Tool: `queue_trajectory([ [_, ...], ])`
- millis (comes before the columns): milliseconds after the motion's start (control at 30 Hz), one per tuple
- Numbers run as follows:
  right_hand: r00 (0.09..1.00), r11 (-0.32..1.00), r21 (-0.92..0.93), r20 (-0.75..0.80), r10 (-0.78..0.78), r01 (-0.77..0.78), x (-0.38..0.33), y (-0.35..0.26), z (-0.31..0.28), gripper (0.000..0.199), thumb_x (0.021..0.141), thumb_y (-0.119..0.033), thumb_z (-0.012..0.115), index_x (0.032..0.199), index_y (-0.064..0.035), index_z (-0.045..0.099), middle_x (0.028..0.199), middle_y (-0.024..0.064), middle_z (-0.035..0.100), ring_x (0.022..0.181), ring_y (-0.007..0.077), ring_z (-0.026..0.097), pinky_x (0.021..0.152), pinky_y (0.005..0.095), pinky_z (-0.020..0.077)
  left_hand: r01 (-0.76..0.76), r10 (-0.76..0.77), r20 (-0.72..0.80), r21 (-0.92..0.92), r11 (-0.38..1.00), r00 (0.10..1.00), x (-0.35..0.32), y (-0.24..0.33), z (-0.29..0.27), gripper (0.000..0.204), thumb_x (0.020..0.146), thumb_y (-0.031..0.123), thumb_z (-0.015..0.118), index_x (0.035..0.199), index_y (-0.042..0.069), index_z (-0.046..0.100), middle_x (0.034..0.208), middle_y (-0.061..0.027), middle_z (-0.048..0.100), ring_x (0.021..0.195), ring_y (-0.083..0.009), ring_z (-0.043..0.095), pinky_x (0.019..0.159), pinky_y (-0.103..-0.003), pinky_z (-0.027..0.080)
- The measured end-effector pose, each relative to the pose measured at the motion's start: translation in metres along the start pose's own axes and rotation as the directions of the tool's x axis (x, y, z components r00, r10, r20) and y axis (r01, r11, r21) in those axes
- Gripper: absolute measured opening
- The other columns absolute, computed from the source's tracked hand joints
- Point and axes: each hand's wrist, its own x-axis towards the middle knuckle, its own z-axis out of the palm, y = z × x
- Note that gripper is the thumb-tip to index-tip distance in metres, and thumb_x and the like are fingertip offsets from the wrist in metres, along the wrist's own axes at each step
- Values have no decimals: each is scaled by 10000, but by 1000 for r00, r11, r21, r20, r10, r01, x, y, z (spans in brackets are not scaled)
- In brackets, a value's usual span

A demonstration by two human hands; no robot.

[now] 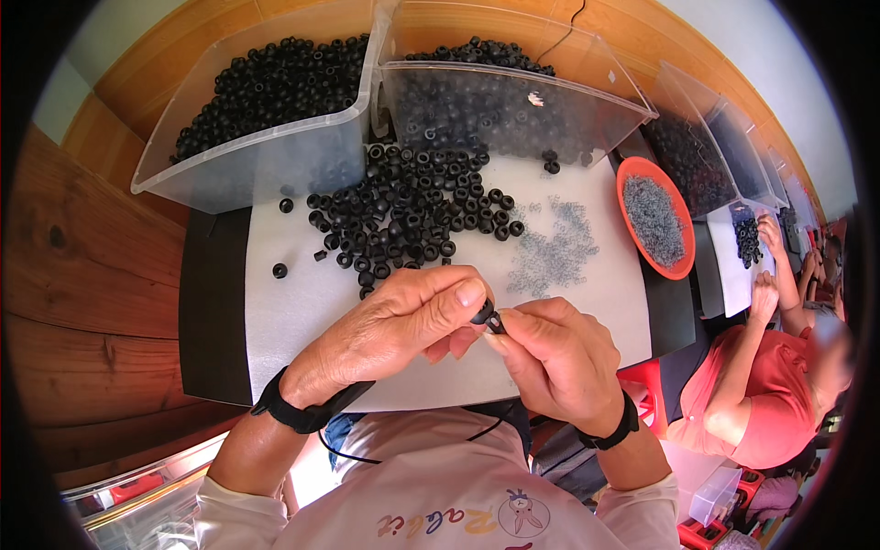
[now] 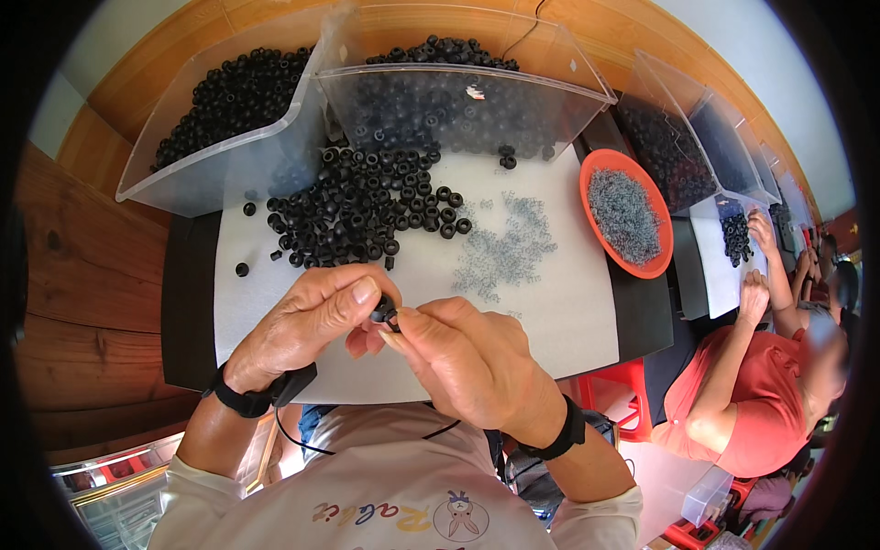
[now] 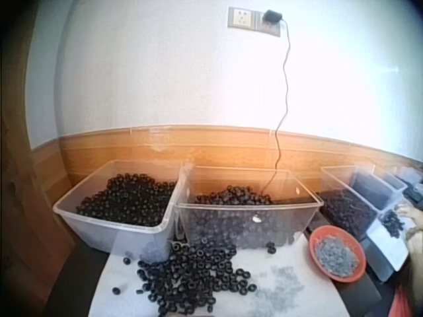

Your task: Inserting small grey/blue components into circular black plastic rings and sorting them.

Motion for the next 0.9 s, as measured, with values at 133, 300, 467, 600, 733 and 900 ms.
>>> queue_trajectory([
  [133, 1000, 1000, -1, 14, 18, -18, -2, -2, 0, 352, 802, 17, 820, 1110, -13, 652, 855, 128, 695, 628, 241, 681, 505, 308, 518, 8, -8, 1, 27, 1000, 1000, 0, 2, 1, 551, 1062, 525, 499, 982, 7, 672, 787, -18, 622, 724, -91, 614, 636, -237, 489],
  [300, 975, 979, 108, 158, 154, -172, 3, -6, -11, 359, 824, -22, 828, 1137, -35, 654, 889, 107, 702, 667, 191, 672, 550, 277, 508, -13, 12, 15, 70, 997, 1000, -1, 1, 1, 562, 1063, 523, 496, 963, 0, 675, 736, -24, 587, 666, -100, 561, 613, -258, 456],
  [467, 844, 750, 390, 301, 444, -534, 9, -11, -15, 450, 852, -117, 842, 1228, 19, 636, 890, 67, 656, 694, 104, 618, 574, 235, 481, -56, 54, 60, 25, 998, 997, -5, 4, 4, 558, 1064, 518, 490, 960, 1, 671, 703, -26, 559, 629, -102, 501, 575, -279, 399],
  [600, 900, 817, 409, 334, 281, -407, 10, 1, -15, 511, 866, -201, 838, 1274, 25, 629, 843, 40, 642, 667, 90, 594, 559, 234, 458, -37, 37, 52, 7, 999, 998, -10, 7, 11, 554, 1068, 511, 476, 955, 3, 665, 716, -30, 574, 626, -105, 492, 569, -274, 396],
  [733, 875, 827, 383, 418, 242, -412, 16, 2, -26, 554, 855, -297, 839, 1270, 12, 642, 779, 17, 625, 630, 83, 574, 545, 240, 437, -63, 62, 14, 54, 997, 998, -17, 9, 18, 562, 1071, 510, 455, 952, 2, 664, 725, -32, 589, 620, -110, 490, 566, -269, 392],
  [900, 832, 769, 436, 511, 216, -468, 21, -2, -29, 541, 855, -300, 832, 1247, 14, 632, 783, 43, 633, 643, 125, 603, 567, 267, 458, -96, 95, 18, 59, 994, 995, -21, 9, 25, 594, 1065, 535, 448, 908, 6, 669, 718, -37, 596, 612, -120, 487, 551, -281, 360],
])
